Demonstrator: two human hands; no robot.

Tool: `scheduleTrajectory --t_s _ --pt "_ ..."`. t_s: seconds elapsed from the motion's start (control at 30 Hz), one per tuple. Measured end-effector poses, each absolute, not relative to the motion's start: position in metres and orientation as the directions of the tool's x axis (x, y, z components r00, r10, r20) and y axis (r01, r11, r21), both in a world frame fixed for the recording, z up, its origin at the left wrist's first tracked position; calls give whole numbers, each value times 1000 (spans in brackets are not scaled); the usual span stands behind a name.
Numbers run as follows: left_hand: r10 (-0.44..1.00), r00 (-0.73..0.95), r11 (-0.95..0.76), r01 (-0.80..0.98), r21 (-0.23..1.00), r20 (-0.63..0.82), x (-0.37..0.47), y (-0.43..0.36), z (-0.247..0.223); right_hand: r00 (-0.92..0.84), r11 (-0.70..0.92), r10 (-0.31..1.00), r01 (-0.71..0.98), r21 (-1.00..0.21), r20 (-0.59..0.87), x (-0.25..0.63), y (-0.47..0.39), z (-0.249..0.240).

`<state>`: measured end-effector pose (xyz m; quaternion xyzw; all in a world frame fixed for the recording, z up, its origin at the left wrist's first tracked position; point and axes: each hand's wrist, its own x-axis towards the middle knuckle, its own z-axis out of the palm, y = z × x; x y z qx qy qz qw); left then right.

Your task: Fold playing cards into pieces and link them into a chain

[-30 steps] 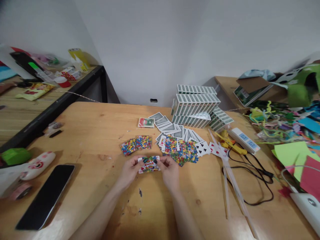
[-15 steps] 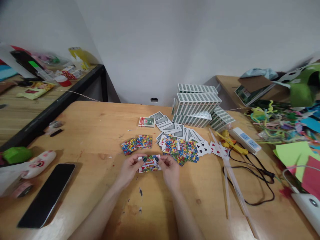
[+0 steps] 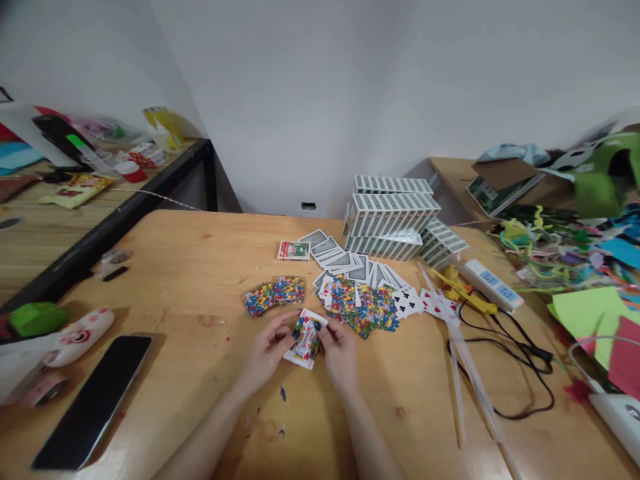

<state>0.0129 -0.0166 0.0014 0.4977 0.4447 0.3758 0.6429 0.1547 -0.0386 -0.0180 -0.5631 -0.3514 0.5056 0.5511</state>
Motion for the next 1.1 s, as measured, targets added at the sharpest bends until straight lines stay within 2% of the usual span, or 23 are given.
scheduleTrajectory --t_s 0.13,0.33,0.5,0.77,1.1 --pt "959 213 193 -4 981 -187 21 -23 -2 252 -132 957 -54 -990 -142 148 -40 -14" --pt "974 128 202 -101 974 -189 25 -30 -8 285 -234 920 -154 -960 -270 134 -46 -11" --pt "984 73 170 -144 975 -161 24 -32 -9 352 -189 895 -259 -947 -275 123 -52 -6" --pt "990 78 123 -52 991 -119 19 -30 -10 325 -108 928 -231 -967 -181 122 -53 -6" --pt "985 127 116 0 993 -115 19 -31 -10 330 -103 928 -220 -970 -173 125 -52 -13"
